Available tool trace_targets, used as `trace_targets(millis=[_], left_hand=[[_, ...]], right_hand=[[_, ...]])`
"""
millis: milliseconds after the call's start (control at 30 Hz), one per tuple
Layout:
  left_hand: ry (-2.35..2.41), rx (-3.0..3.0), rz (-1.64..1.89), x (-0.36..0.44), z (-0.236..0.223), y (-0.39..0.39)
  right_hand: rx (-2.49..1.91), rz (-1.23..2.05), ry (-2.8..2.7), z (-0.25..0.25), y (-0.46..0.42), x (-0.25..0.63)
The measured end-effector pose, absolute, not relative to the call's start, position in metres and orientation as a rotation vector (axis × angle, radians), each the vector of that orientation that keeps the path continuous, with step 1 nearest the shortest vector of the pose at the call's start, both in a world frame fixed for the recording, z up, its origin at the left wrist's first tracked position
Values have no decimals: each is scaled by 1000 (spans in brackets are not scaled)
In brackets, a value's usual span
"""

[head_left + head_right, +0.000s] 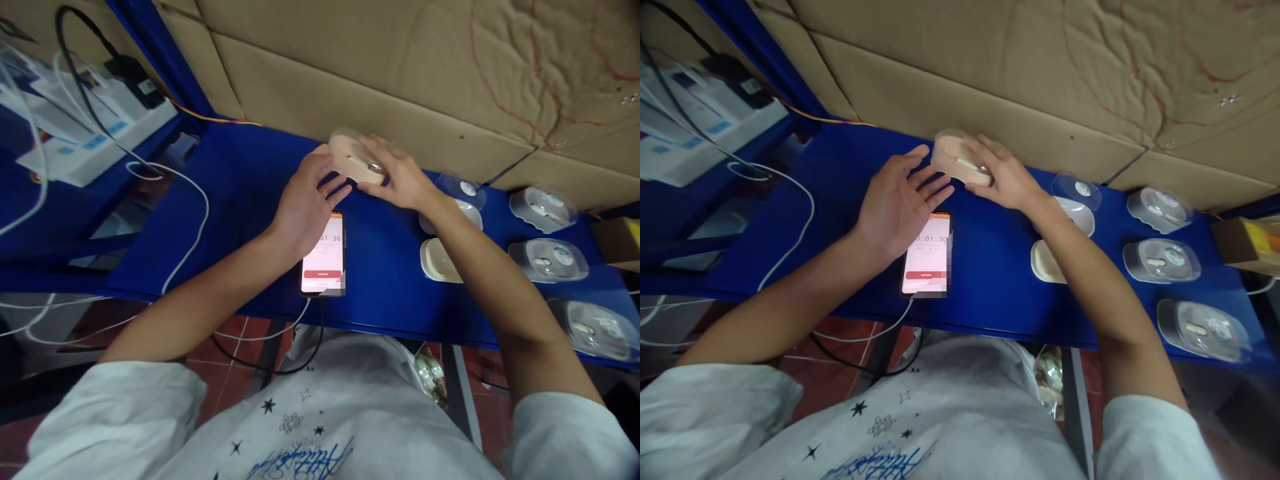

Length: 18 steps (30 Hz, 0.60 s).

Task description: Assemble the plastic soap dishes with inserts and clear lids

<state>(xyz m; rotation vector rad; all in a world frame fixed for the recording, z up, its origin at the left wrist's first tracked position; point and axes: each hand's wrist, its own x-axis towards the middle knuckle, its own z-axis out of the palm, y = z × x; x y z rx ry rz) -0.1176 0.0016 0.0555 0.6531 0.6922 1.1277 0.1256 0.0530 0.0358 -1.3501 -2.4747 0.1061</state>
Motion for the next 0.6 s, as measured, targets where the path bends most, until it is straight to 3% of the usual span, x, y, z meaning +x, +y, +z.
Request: trace_targets(millis=[267,467,600], left_hand=[[716,719,1063,-118,66,-5],[652,788,939,-119,70,-11],[674,803,862,-119,76,-18]], right_hand=[[-1416,192,-2533,39,45,124],[-1460,214,-2344,79,-77,166],[-1635,193,-2332,66,-163,190]])
